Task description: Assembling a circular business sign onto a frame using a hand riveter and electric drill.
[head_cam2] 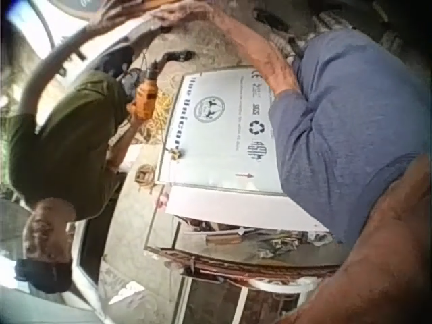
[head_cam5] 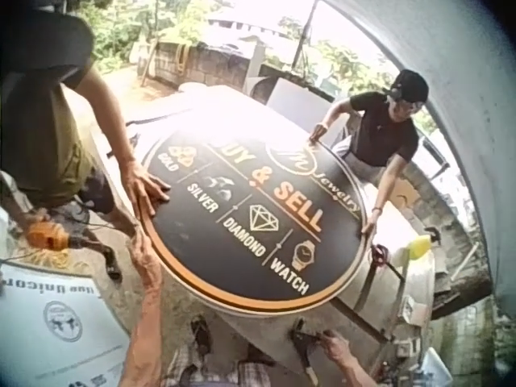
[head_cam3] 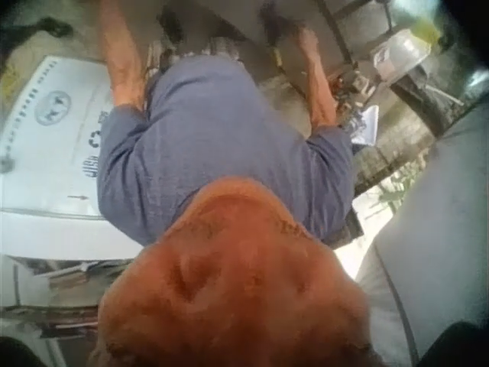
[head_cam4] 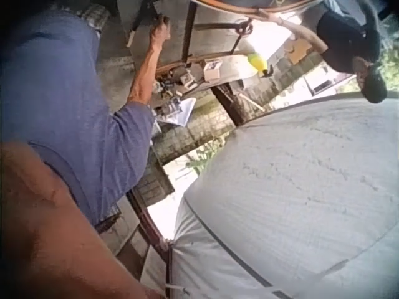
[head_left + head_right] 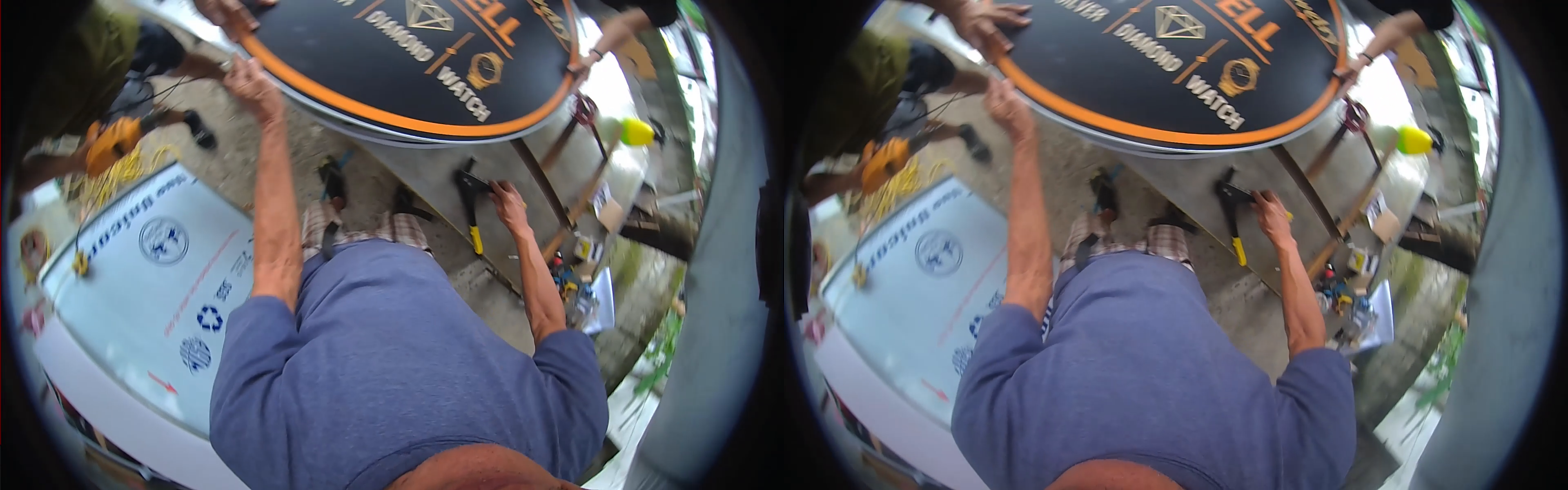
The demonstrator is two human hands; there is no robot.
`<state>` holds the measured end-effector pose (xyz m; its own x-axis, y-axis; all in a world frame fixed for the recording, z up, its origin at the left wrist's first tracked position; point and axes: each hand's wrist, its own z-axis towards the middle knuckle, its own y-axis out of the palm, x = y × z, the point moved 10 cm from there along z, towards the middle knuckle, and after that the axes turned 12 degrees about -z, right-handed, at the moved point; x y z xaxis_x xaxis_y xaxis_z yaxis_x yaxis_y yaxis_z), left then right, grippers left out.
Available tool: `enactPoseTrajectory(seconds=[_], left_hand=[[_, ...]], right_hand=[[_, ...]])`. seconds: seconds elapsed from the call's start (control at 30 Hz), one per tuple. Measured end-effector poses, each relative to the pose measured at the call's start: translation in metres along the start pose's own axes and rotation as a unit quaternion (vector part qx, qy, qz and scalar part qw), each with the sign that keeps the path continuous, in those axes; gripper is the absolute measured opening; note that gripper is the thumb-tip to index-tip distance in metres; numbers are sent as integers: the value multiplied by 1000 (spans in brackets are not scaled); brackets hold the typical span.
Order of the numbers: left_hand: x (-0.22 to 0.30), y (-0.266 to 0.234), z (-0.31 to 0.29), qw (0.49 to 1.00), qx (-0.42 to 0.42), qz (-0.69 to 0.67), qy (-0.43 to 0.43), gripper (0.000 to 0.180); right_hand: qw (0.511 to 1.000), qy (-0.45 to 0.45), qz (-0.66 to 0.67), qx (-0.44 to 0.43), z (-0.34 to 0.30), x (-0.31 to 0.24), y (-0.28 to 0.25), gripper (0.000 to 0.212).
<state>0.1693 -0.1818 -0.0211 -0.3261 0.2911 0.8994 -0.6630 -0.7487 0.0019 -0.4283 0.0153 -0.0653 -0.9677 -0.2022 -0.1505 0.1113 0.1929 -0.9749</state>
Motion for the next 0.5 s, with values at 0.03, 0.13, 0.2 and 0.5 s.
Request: enactPoseTrajectory(seconds=[0.03,0.13,0.2,0.5], left_hand=[[-4,-4,0,999,0,19,-27,39],[2,-7,-1,998,20,35,-42,36],[7,-7,-2,998,18,48,-38,37],[13,-3,-9,995,81,25,-45,34]], right_hand=[[1000,7,-13,16,-2,-2,-7,28],[993,35,-8,111,16,1,-40,25],[965,102,35,238,24,27,-80,24],[774,394,409,281,159,214,-93,25]])
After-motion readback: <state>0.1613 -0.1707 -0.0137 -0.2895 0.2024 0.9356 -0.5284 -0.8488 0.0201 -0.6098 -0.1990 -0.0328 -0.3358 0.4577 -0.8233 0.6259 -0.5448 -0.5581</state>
